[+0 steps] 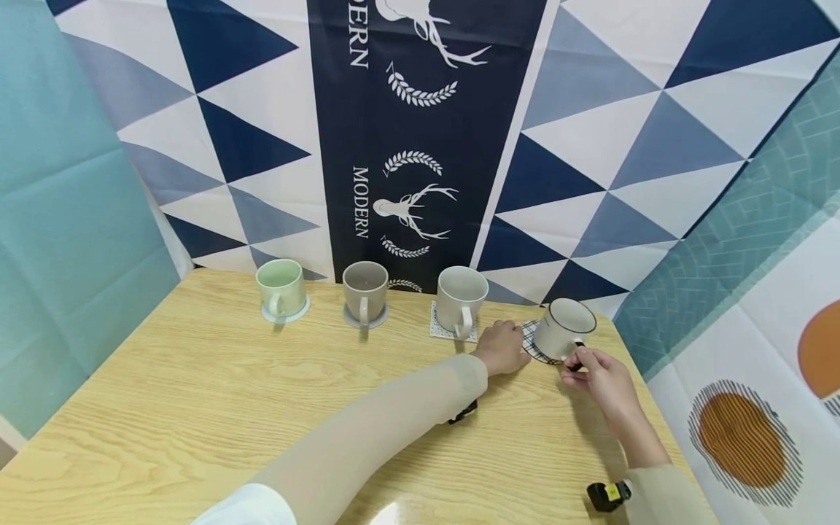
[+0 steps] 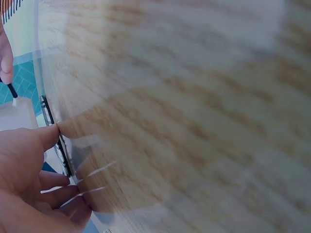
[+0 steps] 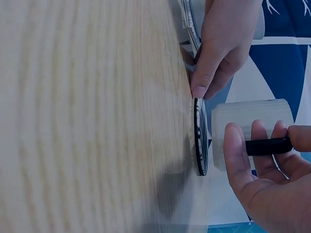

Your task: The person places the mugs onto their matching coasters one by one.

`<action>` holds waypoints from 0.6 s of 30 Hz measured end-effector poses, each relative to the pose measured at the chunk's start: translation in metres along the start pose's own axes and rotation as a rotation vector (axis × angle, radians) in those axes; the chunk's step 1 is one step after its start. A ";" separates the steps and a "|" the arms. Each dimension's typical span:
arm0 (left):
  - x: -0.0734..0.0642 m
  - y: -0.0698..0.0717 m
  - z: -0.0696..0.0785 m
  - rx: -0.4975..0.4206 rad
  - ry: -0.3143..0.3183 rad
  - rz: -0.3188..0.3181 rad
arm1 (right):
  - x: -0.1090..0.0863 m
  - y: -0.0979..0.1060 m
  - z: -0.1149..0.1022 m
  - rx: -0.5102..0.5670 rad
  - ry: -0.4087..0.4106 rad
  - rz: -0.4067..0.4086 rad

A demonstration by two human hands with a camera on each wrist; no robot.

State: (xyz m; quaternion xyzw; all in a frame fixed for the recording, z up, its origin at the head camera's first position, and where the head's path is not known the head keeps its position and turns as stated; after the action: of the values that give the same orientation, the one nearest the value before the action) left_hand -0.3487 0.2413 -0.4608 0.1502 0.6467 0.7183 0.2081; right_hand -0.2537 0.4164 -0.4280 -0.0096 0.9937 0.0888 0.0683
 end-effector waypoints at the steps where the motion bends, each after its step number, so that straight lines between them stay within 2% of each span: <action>1: 0.001 -0.001 0.000 -0.003 0.000 0.000 | 0.001 0.000 0.000 -0.001 0.003 0.001; 10: 0.010 -0.009 0.000 -0.018 0.010 0.013 | 0.009 -0.001 0.000 -0.031 -0.025 0.011; 18: 0.008 -0.006 -0.001 -0.017 0.007 0.019 | 0.014 -0.003 -0.002 -0.077 -0.053 0.014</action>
State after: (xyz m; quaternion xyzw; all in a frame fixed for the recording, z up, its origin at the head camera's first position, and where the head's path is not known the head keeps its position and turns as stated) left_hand -0.3555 0.2452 -0.4675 0.1520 0.6398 0.7263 0.2000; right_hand -0.2673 0.4127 -0.4287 -0.0031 0.9874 0.1275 0.0933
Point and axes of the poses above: each hand's wrist, its own x-axis towards the middle knuckle, its own y-axis out of the back of the hand, z = x × y, the point moved 1 cm from there along x, towards the middle knuckle, and after that the axes turned 7 degrees about -y, right-handed, at the moved point
